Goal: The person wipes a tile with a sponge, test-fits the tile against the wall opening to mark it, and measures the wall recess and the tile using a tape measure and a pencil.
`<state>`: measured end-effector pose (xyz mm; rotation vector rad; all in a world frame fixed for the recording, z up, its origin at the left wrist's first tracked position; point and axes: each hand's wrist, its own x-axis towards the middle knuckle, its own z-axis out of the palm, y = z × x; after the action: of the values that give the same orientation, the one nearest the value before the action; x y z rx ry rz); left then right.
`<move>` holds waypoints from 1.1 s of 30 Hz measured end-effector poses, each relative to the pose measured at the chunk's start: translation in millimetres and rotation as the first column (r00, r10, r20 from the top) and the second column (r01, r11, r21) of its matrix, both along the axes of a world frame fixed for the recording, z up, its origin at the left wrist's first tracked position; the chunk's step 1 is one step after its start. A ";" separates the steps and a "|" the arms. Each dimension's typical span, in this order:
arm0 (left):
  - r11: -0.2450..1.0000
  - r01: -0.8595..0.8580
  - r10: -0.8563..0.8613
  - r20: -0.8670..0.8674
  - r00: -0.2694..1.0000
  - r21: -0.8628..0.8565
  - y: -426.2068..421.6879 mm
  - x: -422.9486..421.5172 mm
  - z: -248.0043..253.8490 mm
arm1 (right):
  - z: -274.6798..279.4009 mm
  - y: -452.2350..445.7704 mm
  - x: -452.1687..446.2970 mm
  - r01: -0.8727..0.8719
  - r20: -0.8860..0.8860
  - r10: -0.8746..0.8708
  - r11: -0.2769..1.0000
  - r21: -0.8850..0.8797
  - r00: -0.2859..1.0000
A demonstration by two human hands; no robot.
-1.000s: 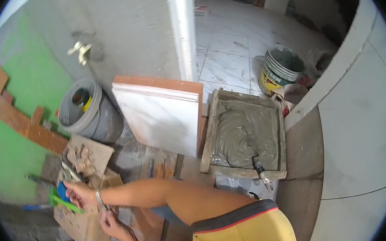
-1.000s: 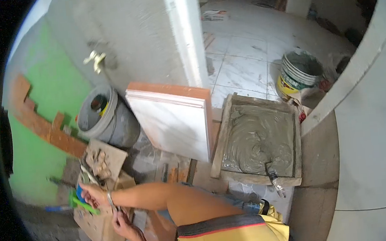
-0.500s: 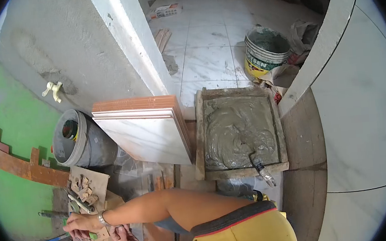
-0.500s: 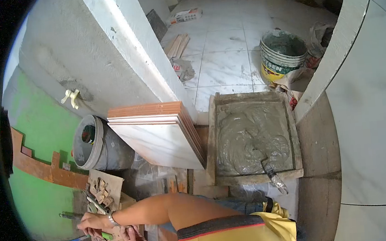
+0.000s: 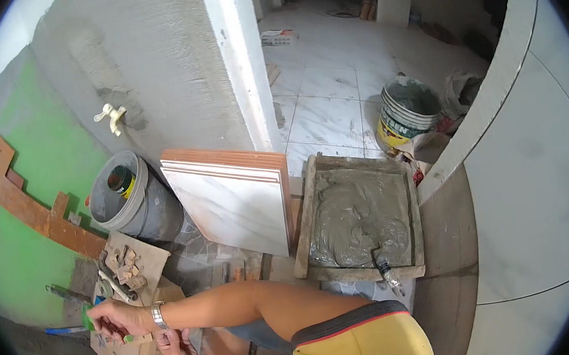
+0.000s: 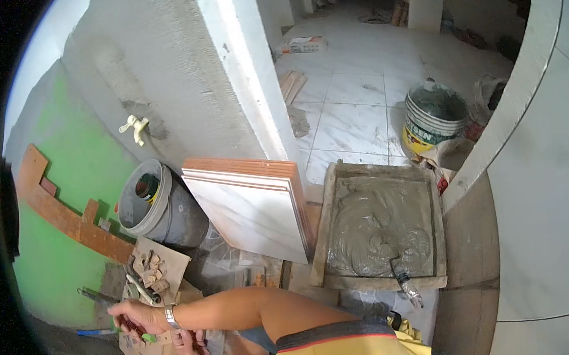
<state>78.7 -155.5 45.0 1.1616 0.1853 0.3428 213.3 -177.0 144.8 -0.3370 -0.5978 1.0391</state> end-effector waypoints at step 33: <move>0.928 -0.232 0.235 -0.023 0.972 -0.291 -26.5 2.3 9.1 | -45.7 31.6 -12.5 0.351 0.136 -0.324 0.892 -0.285 0.936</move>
<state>81.1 -182.0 54.1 0.8452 0.3540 0.5145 200.8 -145.5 99.1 -0.7363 -0.4320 0.7793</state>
